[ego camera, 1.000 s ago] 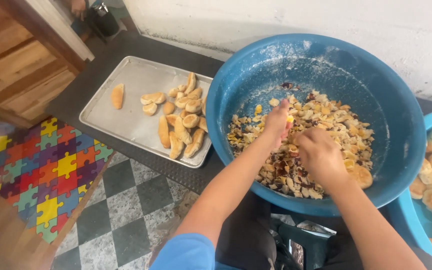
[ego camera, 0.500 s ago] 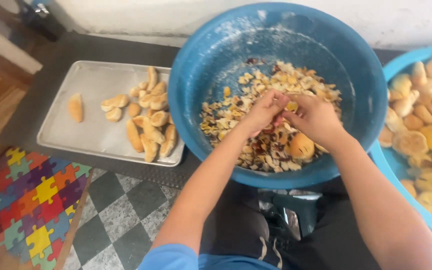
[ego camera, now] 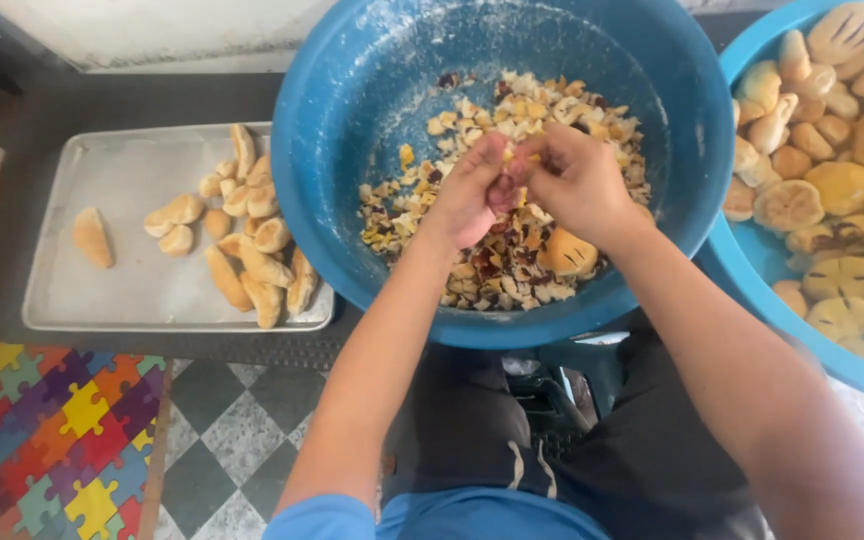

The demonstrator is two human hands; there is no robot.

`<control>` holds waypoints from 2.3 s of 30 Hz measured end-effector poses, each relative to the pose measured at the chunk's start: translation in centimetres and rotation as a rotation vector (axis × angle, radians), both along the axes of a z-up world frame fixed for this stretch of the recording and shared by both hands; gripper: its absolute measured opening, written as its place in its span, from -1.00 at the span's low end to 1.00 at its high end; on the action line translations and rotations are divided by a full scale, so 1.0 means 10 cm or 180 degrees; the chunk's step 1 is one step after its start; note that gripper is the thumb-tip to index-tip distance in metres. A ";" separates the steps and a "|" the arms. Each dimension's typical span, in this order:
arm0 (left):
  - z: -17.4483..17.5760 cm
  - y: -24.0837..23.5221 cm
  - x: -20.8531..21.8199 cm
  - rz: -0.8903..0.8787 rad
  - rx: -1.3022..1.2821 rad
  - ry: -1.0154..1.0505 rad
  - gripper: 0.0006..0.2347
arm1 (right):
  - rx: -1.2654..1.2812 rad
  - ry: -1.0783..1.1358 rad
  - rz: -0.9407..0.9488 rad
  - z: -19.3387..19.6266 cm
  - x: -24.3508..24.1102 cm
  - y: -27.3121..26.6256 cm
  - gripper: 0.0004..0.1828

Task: The person repeatedly picks up small bread rolls from a blue basin and crushes them by hand into a second blue basin containing already crumbled bread. The person continues this process throughout the clip, adding more crumbs to the mixture.

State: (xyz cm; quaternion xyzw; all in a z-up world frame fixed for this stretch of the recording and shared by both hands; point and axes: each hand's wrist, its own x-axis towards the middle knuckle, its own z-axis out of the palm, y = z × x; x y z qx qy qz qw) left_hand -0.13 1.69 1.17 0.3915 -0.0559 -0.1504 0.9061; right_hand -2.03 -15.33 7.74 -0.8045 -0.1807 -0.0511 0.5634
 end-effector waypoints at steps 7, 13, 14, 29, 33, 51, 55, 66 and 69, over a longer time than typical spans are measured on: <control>0.15 0.03 -0.02 -0.0038 -0.0309 0.0407 -0.74 | -0.0285 -0.0361 -0.0613 -0.23 0.11 0.14 -0.84; 0.29 0.15 -0.04 -0.0113 -0.0101 0.0550 -0.59 | -0.1272 -0.1862 -0.0300 -0.01 0.28 -0.02 -0.85; 0.29 0.16 -0.02 0.0230 0.0202 0.0740 -0.80 | -0.1436 -0.1616 -0.0420 0.05 0.31 -0.12 -0.71; -0.02 -0.40 -0.31 -0.1079 0.4639 -0.1426 -0.56 | -0.2443 -0.1002 -0.0071 -0.17 0.27 -0.67 -0.78; -0.12 -0.14 -0.13 -0.0315 0.2447 -0.0567 -0.72 | -0.2562 -0.0443 -0.0114 -0.16 0.08 -0.59 -0.61; 0.05 0.01 -0.10 -0.0986 0.0271 0.0990 -0.57 | -0.2227 -0.3238 0.0103 -0.30 -0.10 -0.04 -0.64; 0.20 0.14 -0.01 -0.1160 -0.0132 0.0614 -0.50 | -0.1490 -0.1856 -0.0395 -0.40 0.10 -0.12 -0.80; 0.02 -0.06 -0.01 0.1213 0.2855 -0.1374 -0.56 | 0.0986 0.1748 -0.0353 -0.36 0.28 0.00 -0.70; 0.05 -0.11 -0.14 0.1748 0.3452 -0.2065 -0.66 | 0.0837 0.1866 -0.0695 -0.52 0.33 0.03 -0.63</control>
